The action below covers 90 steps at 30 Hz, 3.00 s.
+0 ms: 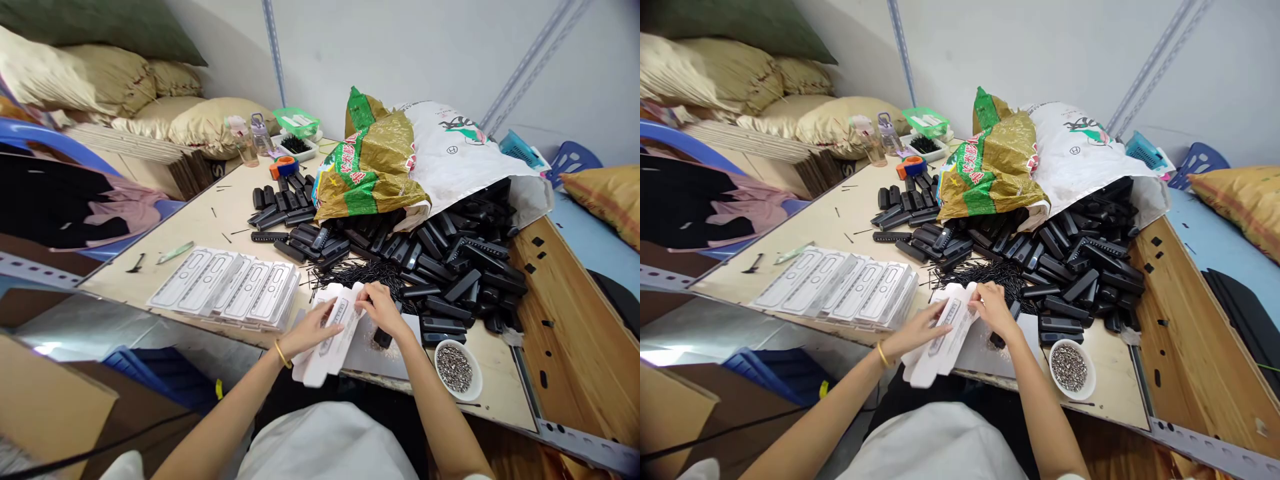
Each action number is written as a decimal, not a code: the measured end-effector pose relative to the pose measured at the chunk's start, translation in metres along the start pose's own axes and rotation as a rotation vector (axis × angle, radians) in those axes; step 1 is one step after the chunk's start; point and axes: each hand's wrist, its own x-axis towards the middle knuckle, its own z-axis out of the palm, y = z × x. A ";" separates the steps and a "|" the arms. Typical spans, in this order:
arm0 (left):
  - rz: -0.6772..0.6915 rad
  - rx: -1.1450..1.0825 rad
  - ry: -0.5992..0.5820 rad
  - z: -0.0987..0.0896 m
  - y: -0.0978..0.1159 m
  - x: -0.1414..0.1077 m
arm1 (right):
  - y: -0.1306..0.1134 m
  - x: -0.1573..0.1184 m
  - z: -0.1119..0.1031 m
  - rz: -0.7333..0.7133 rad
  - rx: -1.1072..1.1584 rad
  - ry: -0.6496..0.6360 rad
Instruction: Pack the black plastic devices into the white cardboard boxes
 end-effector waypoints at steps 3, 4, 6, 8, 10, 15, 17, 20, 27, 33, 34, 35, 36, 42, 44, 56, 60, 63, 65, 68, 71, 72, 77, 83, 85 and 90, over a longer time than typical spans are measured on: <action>-0.188 -0.637 -0.490 0.018 -0.002 -0.010 | -0.004 -0.011 -0.018 -0.162 0.241 -0.034; -0.217 -0.762 -0.554 0.025 -0.004 -0.013 | -0.004 -0.015 -0.021 -0.168 0.347 -0.041; -0.238 -0.865 -0.524 0.038 -0.008 -0.016 | 0.001 -0.021 -0.022 -0.149 0.574 -0.015; -0.268 -0.856 -0.450 0.047 -0.008 -0.016 | 0.006 -0.026 -0.016 -0.108 0.737 0.073; -0.258 -0.828 -0.393 0.050 -0.004 -0.014 | 0.008 -0.030 -0.006 -0.022 0.771 0.248; -0.057 -0.735 -0.125 0.053 0.008 -0.007 | -0.002 -0.044 0.026 0.149 0.576 0.511; 0.049 -0.629 -0.036 0.057 0.005 -0.004 | -0.008 -0.050 0.037 0.192 0.526 0.513; 0.128 -0.475 -0.005 0.062 0.000 -0.002 | -0.011 -0.054 0.044 0.253 0.564 0.511; -0.160 -0.632 0.028 0.068 -0.002 -0.006 | -0.014 -0.048 0.040 0.259 0.888 0.522; 0.067 -0.420 0.229 0.068 -0.007 -0.007 | -0.006 -0.038 0.036 0.437 1.073 0.382; 0.067 -0.408 0.221 0.067 -0.007 -0.006 | -0.005 -0.038 0.036 0.437 1.062 0.365; 0.061 -0.408 0.210 0.066 -0.006 -0.006 | -0.004 -0.039 0.037 0.427 1.045 0.358; 0.047 -0.413 0.194 0.065 -0.005 -0.005 | -0.004 -0.041 0.038 0.411 1.025 0.358; -0.035 -0.288 0.053 0.061 -0.003 0.000 | -0.003 -0.062 0.049 0.348 1.008 0.358; -0.017 -0.211 0.054 0.062 -0.006 0.002 | -0.003 -0.067 0.051 0.347 0.988 0.351; 0.575 0.227 -0.108 0.054 0.005 0.005 | 0.022 -0.048 0.026 0.462 0.897 0.727; 0.638 0.253 0.052 0.058 0.021 0.001 | 0.033 -0.060 0.023 0.185 0.397 0.266; 0.310 0.237 0.254 0.050 0.027 0.000 | 0.049 -0.074 0.016 0.023 -0.169 0.047; 0.173 0.281 0.278 0.046 0.028 0.001 | 0.061 -0.078 0.011 -0.013 -0.420 0.009; 0.084 0.373 0.227 0.045 0.027 0.003 | 0.069 -0.077 0.001 -0.068 -0.447 0.009; 0.034 0.500 0.160 0.049 0.027 0.002 | 0.058 -0.072 -0.019 0.079 -0.130 0.290; 0.020 0.549 0.143 0.052 0.028 0.002 | 0.050 -0.071 -0.026 0.168 0.017 0.461; 0.097 0.726 0.148 0.069 0.032 -0.001 | -0.002 -0.065 -0.043 0.319 0.454 0.788; 0.264 0.481 0.275 0.085 0.026 0.001 | 0.019 -0.033 -0.024 0.222 0.190 0.473; 0.300 0.357 0.307 0.086 0.021 0.003 | 0.043 -0.016 -0.016 0.324 -0.013 0.393; 0.316 0.222 0.358 0.088 0.003 0.013 | 0.077 0.000 0.008 0.323 -0.212 0.231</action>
